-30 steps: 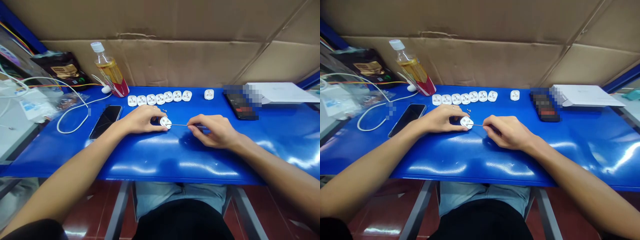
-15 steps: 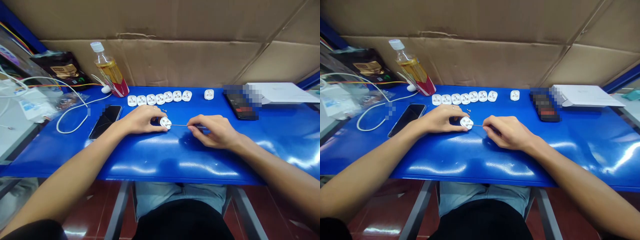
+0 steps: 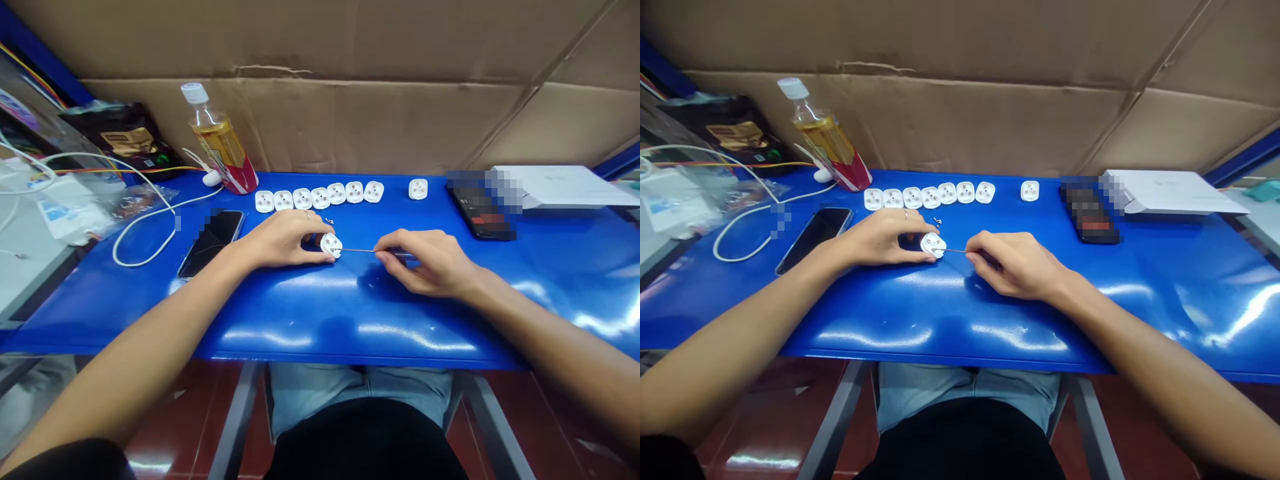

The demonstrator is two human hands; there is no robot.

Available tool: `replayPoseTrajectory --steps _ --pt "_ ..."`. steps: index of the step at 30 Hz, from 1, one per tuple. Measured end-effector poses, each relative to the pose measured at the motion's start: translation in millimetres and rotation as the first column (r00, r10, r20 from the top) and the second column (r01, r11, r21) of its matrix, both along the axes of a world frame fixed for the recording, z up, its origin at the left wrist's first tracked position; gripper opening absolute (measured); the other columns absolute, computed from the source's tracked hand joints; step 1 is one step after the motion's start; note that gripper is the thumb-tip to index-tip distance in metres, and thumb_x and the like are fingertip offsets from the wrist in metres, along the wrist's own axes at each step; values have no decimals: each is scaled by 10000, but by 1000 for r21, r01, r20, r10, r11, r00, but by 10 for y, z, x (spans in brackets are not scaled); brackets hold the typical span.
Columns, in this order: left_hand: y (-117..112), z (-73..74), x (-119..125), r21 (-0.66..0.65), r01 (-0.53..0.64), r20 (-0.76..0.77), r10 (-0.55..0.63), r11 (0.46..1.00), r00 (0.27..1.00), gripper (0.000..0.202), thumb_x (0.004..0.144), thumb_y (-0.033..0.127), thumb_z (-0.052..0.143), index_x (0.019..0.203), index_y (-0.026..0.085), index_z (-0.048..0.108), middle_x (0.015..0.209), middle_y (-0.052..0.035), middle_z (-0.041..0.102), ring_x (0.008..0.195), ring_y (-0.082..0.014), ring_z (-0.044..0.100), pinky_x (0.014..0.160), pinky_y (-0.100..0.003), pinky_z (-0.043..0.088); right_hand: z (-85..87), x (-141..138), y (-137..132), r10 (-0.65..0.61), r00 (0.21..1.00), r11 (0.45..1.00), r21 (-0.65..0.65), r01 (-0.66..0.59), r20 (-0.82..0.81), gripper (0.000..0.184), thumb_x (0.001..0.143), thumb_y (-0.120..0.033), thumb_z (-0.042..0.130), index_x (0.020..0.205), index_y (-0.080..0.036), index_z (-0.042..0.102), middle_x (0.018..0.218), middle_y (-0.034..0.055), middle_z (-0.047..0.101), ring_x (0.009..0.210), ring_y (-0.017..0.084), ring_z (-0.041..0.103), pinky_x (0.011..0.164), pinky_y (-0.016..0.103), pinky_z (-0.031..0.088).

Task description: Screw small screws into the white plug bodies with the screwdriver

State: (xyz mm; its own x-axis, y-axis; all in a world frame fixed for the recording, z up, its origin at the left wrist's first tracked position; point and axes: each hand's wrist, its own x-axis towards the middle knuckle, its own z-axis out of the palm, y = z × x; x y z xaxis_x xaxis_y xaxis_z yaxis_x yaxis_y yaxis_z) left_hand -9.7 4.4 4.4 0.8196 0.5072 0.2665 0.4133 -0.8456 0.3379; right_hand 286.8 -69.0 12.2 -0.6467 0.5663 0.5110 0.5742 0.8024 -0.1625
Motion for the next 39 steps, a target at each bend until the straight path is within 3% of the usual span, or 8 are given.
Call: replayPoseTrajectory --steps 23,39 --pt "-11 -5 -1 66 27 33 -29 997 999 387 936 526 739 1128 191 762 925 -60 749 798 -191 679 735 -292 474 8 9 6 7 1000 1000 -12 -7 3 74 1018 -250 555 1023 -238 628 791 4 770 646 166 722 592 268 513" --pt "-6 0 -2 23 15 23 -16 1000 1000 386 930 526 744 1136 200 763 915 -57 741 786 -194 667 718 -289 456 6 4 10 26 1000 1000 8 -25 -5 45 1007 -216 579 1035 -236 608 786 7 764 638 170 721 590 268 501"
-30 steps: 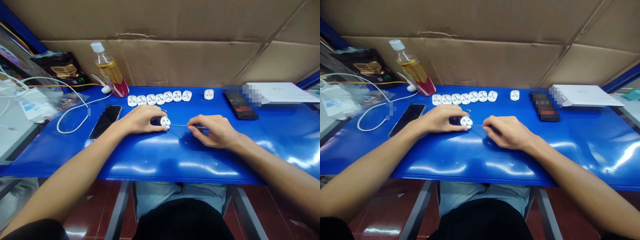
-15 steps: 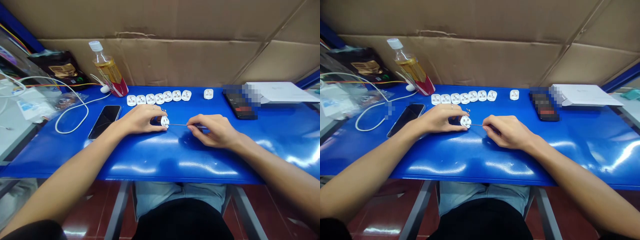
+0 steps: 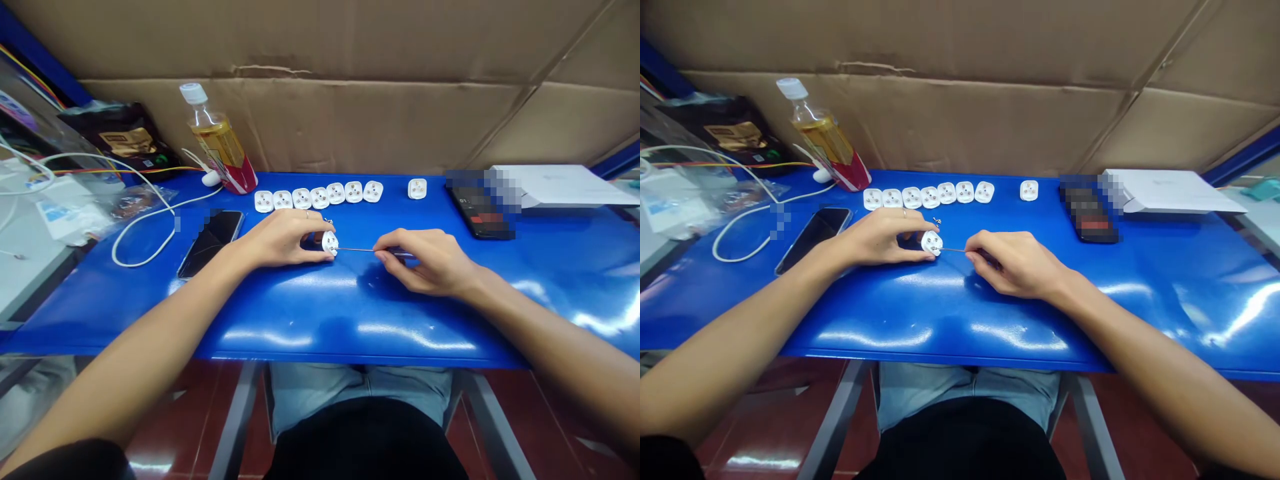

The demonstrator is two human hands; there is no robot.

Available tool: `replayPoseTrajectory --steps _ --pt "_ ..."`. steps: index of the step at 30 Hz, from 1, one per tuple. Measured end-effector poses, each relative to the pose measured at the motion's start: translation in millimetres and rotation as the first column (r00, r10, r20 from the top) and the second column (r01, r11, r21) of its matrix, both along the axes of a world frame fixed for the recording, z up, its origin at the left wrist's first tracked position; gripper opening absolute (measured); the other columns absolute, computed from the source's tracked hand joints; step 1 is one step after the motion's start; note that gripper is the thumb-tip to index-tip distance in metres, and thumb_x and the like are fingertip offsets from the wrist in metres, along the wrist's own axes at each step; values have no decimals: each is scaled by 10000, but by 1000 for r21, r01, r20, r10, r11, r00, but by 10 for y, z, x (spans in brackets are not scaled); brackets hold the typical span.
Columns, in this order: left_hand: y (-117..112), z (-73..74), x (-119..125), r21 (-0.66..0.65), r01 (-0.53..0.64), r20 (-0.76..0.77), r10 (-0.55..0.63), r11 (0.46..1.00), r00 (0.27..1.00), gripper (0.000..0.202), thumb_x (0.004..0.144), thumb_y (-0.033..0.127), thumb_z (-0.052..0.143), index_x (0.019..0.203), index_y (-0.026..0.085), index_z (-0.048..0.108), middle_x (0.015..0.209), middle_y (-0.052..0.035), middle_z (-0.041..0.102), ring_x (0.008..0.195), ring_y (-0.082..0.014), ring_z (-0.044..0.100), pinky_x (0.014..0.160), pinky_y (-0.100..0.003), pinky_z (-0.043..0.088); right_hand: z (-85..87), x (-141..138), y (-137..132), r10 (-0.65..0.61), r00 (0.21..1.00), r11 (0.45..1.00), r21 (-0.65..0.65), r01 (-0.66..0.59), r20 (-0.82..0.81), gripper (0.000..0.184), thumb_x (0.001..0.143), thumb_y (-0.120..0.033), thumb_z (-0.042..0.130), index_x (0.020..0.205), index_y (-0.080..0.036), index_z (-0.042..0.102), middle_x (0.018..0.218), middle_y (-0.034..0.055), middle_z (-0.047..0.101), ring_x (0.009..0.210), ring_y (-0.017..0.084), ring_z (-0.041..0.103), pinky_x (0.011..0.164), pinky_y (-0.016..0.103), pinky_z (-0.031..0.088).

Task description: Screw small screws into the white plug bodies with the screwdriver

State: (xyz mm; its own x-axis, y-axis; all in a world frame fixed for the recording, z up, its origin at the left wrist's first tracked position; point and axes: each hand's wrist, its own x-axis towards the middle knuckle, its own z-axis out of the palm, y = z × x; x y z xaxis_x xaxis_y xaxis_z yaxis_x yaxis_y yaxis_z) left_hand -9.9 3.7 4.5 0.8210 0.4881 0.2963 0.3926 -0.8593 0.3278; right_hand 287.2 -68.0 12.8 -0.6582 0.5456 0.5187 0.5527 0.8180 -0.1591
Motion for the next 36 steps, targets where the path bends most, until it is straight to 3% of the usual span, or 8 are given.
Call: replayPoseTrajectory --steps 28,36 --pt "-14 7 22 -25 -10 -23 9 1000 1000 423 936 527 739 1165 173 769 875 -39 722 768 -172 661 701 -267 443 -3 -1 3 -12 1000 1000 -12 12 4 63 1015 -232 561 1030 -228 622 799 8 771 652 169 726 600 266 508" --pt "-18 -7 20 -6 15 -4 -15 1000 1000 421 956 518 723 1184 167 764 895 -52 725 771 -174 661 703 -271 454 -20 17 -7 -76 997 996 -51 77 11 104 1023 -266 564 1115 -234 600 847 14 795 646 179 746 560 269 499"
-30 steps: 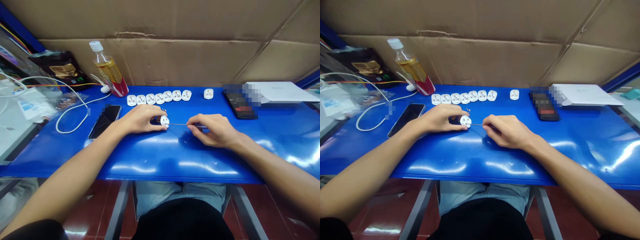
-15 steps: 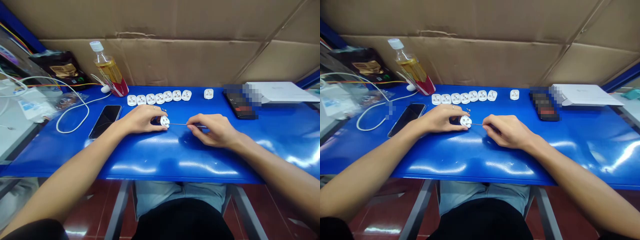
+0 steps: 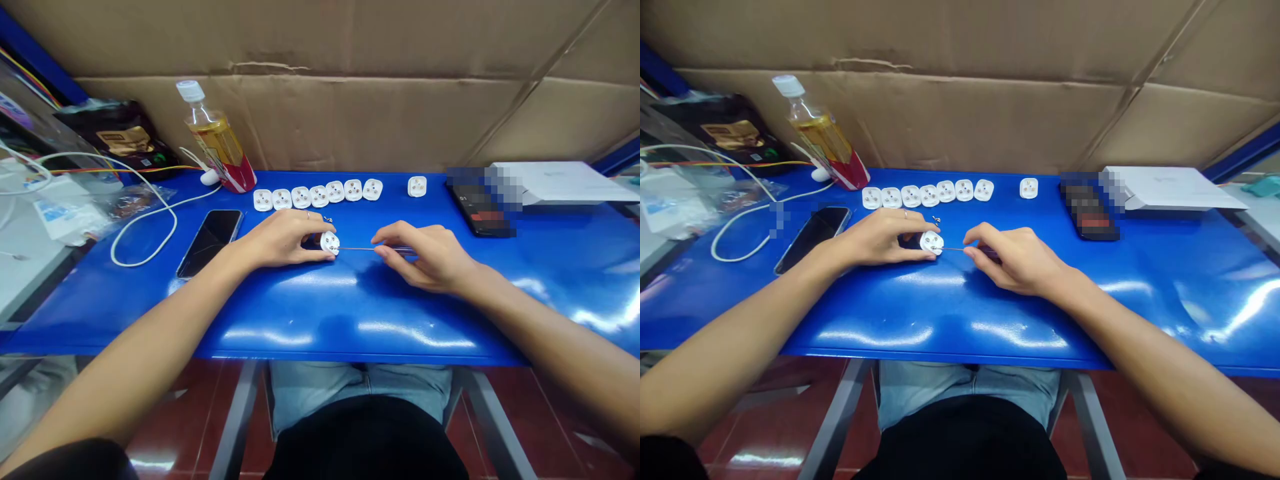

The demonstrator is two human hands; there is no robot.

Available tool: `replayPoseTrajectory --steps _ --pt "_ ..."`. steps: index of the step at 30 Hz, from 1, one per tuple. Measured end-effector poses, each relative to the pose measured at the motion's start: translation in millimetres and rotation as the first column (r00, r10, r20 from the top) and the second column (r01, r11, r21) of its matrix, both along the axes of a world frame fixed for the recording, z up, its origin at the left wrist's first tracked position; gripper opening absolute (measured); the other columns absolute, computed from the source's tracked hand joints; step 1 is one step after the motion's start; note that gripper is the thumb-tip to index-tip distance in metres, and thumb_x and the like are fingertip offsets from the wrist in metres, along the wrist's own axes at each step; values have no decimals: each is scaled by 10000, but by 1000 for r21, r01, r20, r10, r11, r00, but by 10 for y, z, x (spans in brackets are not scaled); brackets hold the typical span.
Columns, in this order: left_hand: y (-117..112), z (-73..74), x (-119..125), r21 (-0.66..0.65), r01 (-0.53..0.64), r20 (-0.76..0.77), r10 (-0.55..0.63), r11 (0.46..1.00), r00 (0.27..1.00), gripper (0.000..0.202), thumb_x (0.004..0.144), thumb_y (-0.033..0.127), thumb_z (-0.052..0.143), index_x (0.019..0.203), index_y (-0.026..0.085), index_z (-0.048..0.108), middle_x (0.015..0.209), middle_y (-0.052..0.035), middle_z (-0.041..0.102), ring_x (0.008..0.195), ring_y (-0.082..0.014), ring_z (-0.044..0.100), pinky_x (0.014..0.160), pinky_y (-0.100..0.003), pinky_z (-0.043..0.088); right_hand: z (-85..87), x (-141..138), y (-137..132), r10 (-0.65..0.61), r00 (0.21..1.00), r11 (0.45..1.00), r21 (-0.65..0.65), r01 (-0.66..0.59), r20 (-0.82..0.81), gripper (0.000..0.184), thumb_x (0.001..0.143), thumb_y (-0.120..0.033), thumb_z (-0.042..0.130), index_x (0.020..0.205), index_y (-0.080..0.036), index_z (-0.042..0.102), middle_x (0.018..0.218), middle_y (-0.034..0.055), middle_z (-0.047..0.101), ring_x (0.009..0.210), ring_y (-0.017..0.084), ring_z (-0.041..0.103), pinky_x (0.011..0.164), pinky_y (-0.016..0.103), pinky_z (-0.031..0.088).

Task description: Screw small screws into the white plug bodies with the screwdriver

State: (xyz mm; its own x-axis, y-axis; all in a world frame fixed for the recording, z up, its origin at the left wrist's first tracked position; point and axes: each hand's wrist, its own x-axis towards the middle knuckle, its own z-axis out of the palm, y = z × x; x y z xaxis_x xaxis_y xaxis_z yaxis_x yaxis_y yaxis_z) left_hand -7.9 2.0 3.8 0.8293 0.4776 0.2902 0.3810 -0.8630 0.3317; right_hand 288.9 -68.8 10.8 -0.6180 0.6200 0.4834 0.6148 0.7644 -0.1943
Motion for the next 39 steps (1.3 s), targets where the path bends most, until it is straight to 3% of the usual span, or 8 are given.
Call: replayPoseTrajectory --steps 7,17,23,28,34,39 --pt "3 -17 1 -23 34 13 -34 999 999 417 967 498 718 1230 176 747 946 -64 720 783 -167 643 708 -264 463 25 -18 -20 -12 992 996 -87 1 -127 300 922 -207 635 1198 -261 529 952 20 779 766 189 775 685 286 600" --pt "39 -68 -30 -95 52 22 -50 994 998 464 995 434 698 1386 186 684 1108 -99 725 793 -156 637 751 -268 487 14 -48 -39 -75 987 985 -163 51 -145 259 937 -216 642 1164 -279 535 961 12 808 836 215 814 653 273 606" --pt "34 -62 -14 -115 43 46 -38 992 998 467 984 430 716 1371 170 695 1045 -87 739 777 -155 641 753 -268 492 -9 -31 -26 -55 992 993 -107 42 -118 211 963 -251 641 1154 -266 553 998 28 797 829 213 802 665 286 604" --pt "18 -53 16 -132 29 55 -22 991 998 462 975 466 715 1328 168 718 974 -79 737 750 -160 644 720 -266 478 9 -32 -29 -18 991 995 -97 5 -133 285 908 -205 658 1165 -255 544 995 41 775 791 210 770 708 320 616" --pt "8 -66 37 -122 4 34 1 993 999 477 977 508 701 1310 166 719 932 -66 727 729 -157 625 717 -270 463 -16 -50 -44 -65 987 994 -92 52 -144 194 989 -255 603 1173 -255 544 909 24 786 755 203 787 621 279 579" --pt "7 -63 43 -131 3 37 2 991 999 489 978 519 696 1305 157 718 923 -64 721 728 -158 625 714 -262 455 27 -49 -51 -31 986 995 -95 16 -165 320 900 -204 654 1184 -249 515 934 26 778 741 195 774 666 283 593"
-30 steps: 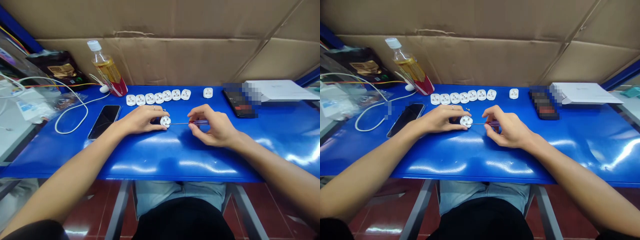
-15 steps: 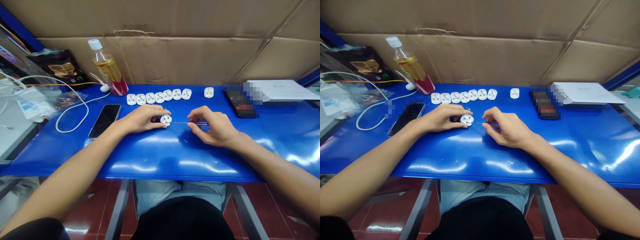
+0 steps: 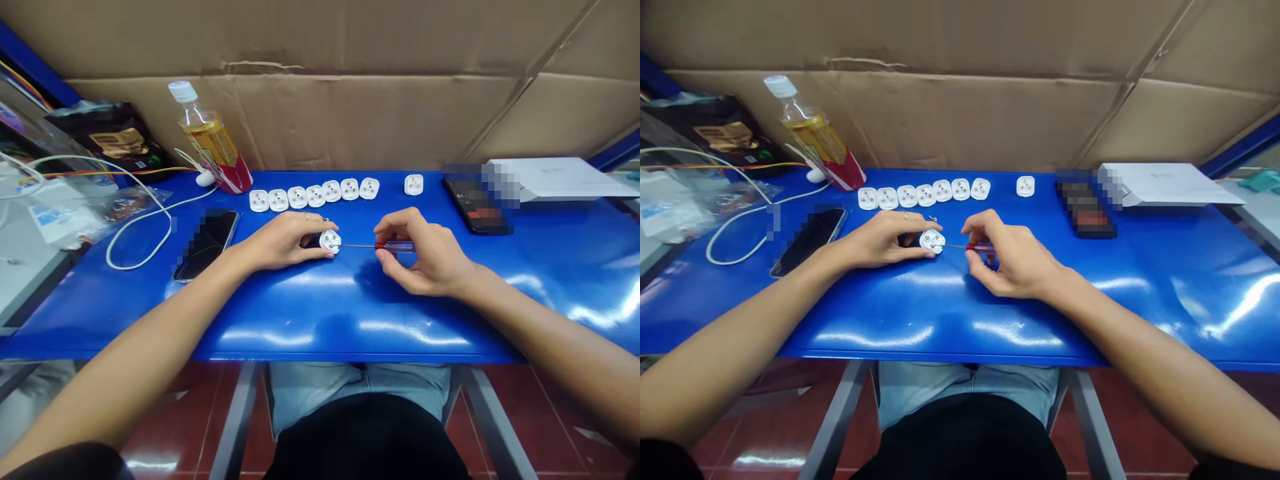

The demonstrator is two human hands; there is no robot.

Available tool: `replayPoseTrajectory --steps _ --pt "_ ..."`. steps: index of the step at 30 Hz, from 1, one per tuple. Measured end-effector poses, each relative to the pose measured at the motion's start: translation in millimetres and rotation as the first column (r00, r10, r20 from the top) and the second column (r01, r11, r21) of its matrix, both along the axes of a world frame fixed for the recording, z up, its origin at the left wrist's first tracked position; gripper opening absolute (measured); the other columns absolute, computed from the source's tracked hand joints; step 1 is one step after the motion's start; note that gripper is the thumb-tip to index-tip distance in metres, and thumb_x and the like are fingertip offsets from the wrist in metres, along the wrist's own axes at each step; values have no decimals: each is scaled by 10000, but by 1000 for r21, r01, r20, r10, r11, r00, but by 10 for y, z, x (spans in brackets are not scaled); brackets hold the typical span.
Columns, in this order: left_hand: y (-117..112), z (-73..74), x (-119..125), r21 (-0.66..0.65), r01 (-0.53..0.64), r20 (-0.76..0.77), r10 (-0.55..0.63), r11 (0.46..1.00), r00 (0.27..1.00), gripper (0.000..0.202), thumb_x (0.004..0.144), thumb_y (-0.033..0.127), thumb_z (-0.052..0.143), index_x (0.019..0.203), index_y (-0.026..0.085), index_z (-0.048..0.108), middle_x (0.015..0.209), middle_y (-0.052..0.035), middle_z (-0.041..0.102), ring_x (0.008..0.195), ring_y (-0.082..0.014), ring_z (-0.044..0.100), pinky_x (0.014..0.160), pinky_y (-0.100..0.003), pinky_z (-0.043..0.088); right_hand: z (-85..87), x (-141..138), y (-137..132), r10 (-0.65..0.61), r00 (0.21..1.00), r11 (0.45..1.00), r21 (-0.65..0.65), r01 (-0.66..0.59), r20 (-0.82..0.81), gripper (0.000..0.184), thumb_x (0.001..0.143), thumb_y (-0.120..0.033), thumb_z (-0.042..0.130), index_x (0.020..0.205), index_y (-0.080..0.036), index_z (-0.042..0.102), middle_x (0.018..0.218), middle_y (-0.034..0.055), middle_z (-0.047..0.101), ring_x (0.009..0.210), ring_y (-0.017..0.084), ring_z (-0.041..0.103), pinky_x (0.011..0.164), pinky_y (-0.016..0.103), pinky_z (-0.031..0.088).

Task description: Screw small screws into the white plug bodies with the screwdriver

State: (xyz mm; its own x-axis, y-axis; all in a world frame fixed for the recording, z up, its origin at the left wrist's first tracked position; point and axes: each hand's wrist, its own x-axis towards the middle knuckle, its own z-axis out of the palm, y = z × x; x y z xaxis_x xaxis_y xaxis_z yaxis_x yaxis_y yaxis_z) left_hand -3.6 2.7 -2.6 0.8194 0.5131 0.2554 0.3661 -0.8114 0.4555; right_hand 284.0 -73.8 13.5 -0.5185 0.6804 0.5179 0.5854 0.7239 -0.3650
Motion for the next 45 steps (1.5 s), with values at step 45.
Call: replayPoseTrajectory --steps 45 --pt "-23 2 31 -53 -42 -48 39 998 998 575 989 540 661 1477 238 635 1073 -77 686 808 -176 600 804 -303 478 -54 -1 88 56 994 998 30 -59 95 48 1015 -238 580 1017 -216 623 901 46 743 750 187 704 651 297 528"
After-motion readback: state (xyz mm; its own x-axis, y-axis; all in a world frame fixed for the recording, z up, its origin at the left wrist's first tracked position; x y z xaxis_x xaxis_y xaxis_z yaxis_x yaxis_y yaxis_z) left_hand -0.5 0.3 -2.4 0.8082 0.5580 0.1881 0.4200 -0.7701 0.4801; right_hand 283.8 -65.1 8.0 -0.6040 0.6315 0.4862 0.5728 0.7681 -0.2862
